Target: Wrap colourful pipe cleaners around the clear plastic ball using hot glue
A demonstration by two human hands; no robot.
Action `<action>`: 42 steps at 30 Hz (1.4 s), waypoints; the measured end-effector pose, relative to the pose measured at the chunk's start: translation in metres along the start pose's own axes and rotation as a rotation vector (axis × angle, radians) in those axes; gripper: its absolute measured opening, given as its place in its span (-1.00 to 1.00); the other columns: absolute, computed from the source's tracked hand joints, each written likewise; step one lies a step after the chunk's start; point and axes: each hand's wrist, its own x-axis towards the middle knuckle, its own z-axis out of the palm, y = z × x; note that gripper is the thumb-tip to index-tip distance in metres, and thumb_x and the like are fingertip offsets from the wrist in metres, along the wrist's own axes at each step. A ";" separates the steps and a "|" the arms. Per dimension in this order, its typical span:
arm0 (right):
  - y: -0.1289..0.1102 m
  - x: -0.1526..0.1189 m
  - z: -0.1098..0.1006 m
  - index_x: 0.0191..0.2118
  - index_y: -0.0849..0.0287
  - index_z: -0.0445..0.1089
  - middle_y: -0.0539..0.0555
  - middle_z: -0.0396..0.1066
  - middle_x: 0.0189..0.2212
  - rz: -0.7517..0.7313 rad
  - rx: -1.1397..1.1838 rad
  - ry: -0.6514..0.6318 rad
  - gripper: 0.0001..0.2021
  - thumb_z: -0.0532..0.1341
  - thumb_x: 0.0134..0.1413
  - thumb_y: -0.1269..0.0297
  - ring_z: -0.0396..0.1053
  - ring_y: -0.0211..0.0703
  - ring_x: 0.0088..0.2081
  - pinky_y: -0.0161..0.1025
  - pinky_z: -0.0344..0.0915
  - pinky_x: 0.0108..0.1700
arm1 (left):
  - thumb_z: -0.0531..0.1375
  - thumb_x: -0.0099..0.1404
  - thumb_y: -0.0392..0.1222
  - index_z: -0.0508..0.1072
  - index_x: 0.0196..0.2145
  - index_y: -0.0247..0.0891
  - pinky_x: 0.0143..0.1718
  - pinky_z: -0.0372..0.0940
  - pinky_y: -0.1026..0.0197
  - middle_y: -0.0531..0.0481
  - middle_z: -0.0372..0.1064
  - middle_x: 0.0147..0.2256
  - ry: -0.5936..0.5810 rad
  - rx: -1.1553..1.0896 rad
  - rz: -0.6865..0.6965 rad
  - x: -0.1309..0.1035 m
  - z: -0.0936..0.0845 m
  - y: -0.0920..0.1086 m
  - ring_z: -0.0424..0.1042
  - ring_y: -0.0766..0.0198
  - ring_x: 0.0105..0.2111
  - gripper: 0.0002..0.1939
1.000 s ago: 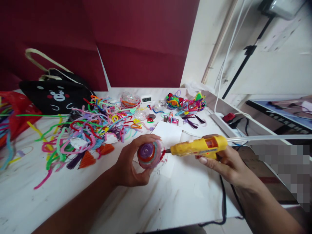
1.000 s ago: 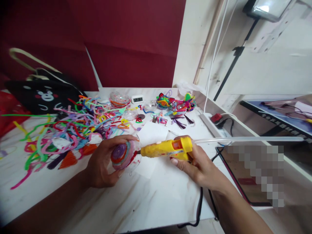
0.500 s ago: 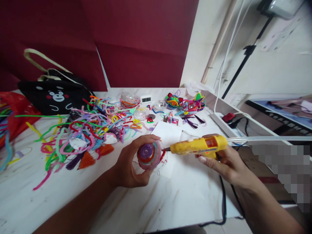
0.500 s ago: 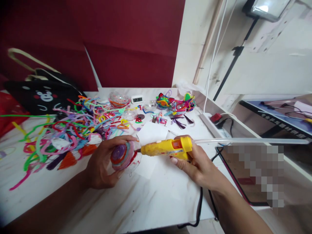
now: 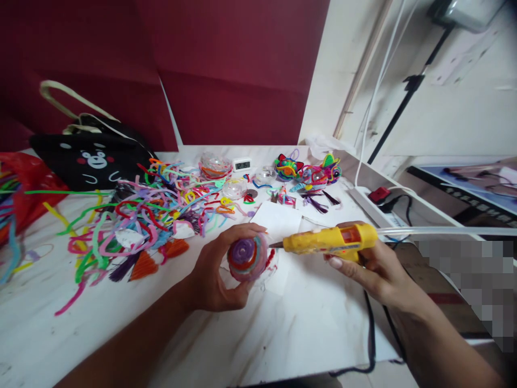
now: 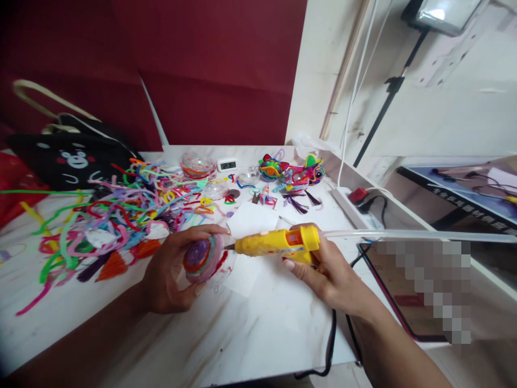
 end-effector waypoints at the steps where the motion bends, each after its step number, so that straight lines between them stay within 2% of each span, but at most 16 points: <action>1: 0.001 0.000 0.000 -0.01 0.03 0.57 0.08 0.65 -0.20 0.000 0.001 -0.001 -0.79 0.42 0.35 0.09 0.54 -0.05 -0.32 -0.21 0.49 -0.32 | 0.39 0.11 -0.35 0.35 0.40 0.01 0.19 0.61 -0.18 -0.23 0.55 0.25 -0.002 0.003 0.003 0.000 0.000 0.000 0.64 -0.17 0.18 -0.09; 8: 0.005 -0.002 0.002 -0.01 0.00 0.56 0.04 0.63 -0.24 -0.006 0.012 0.006 -0.79 0.43 0.34 0.09 0.55 -0.06 -0.33 -0.24 0.48 -0.37 | 0.42 0.11 -0.33 0.35 0.38 0.00 0.20 0.59 -0.20 -0.25 0.56 0.25 -0.013 0.018 0.003 0.000 -0.002 0.000 0.64 -0.18 0.18 -0.11; 14: 0.004 -0.003 0.000 0.02 -0.03 0.56 0.06 0.64 -0.16 -0.047 0.017 -0.019 -0.79 0.43 0.35 0.12 0.58 -0.04 -0.27 -0.24 0.52 -0.30 | 0.41 0.11 -0.34 0.34 0.38 0.00 0.19 0.59 -0.16 -0.25 0.56 0.24 -0.016 0.019 0.011 0.000 -0.001 -0.001 0.64 -0.15 0.17 -0.11; 21: 0.006 -0.007 0.000 0.06 -0.06 0.55 0.07 0.64 -0.10 0.001 0.009 -0.019 -0.75 0.44 0.34 0.12 0.59 0.01 -0.22 -0.20 0.54 -0.29 | 0.45 0.11 -0.32 0.35 0.38 0.05 0.17 0.60 -0.19 -0.24 0.56 0.25 -0.014 -0.005 -0.018 0.000 -0.001 -0.001 0.64 -0.17 0.16 -0.10; 28: -0.001 -0.002 0.001 0.09 -0.10 0.52 0.05 0.60 -0.07 -0.081 0.008 -0.015 -0.74 0.42 0.34 0.25 0.59 -0.04 -0.23 -0.23 0.55 -0.25 | 0.40 0.10 -0.34 0.35 0.39 -0.01 0.21 0.59 -0.16 -0.25 0.56 0.24 -0.009 0.014 0.006 0.000 -0.002 -0.001 0.64 -0.15 0.17 -0.10; 31: -0.002 -0.001 0.001 0.05 -0.04 0.53 0.08 0.61 -0.10 -0.073 0.001 -0.010 -0.79 0.42 0.34 0.24 0.59 -0.02 -0.25 -0.22 0.55 -0.29 | 0.39 0.09 -0.35 0.35 0.39 -0.01 0.21 0.59 -0.16 -0.24 0.56 0.23 -0.009 0.013 0.011 0.001 -0.002 -0.001 0.64 -0.15 0.17 -0.09; 34: -0.002 -0.002 0.001 0.01 0.00 0.54 0.12 0.62 -0.10 -0.048 0.002 0.015 -0.80 0.43 0.32 0.21 0.61 0.03 -0.21 -0.17 0.58 -0.24 | 0.39 0.10 -0.36 0.34 0.40 0.00 0.21 0.59 -0.19 -0.25 0.55 0.24 -0.018 0.016 0.011 0.001 -0.002 -0.001 0.64 -0.15 0.17 -0.08; 38: -0.001 -0.003 0.001 0.00 -0.04 0.55 0.10 0.63 -0.10 -0.041 -0.003 0.025 -0.80 0.44 0.31 0.19 0.62 0.04 -0.21 -0.15 0.59 -0.24 | 0.43 0.10 -0.31 0.34 0.39 0.05 0.19 0.60 -0.24 -0.24 0.56 0.25 -0.018 0.015 -0.005 0.000 -0.002 -0.001 0.64 -0.19 0.16 -0.08; 42: -0.001 -0.001 0.001 0.02 -0.04 0.54 0.09 0.63 -0.12 -0.050 -0.004 0.023 -0.79 0.43 0.31 0.20 0.61 0.03 -0.24 -0.16 0.56 -0.27 | 0.42 0.10 -0.33 0.35 0.40 0.03 0.19 0.61 -0.20 -0.23 0.56 0.24 -0.011 0.003 0.001 0.000 -0.002 -0.001 0.64 -0.18 0.18 -0.08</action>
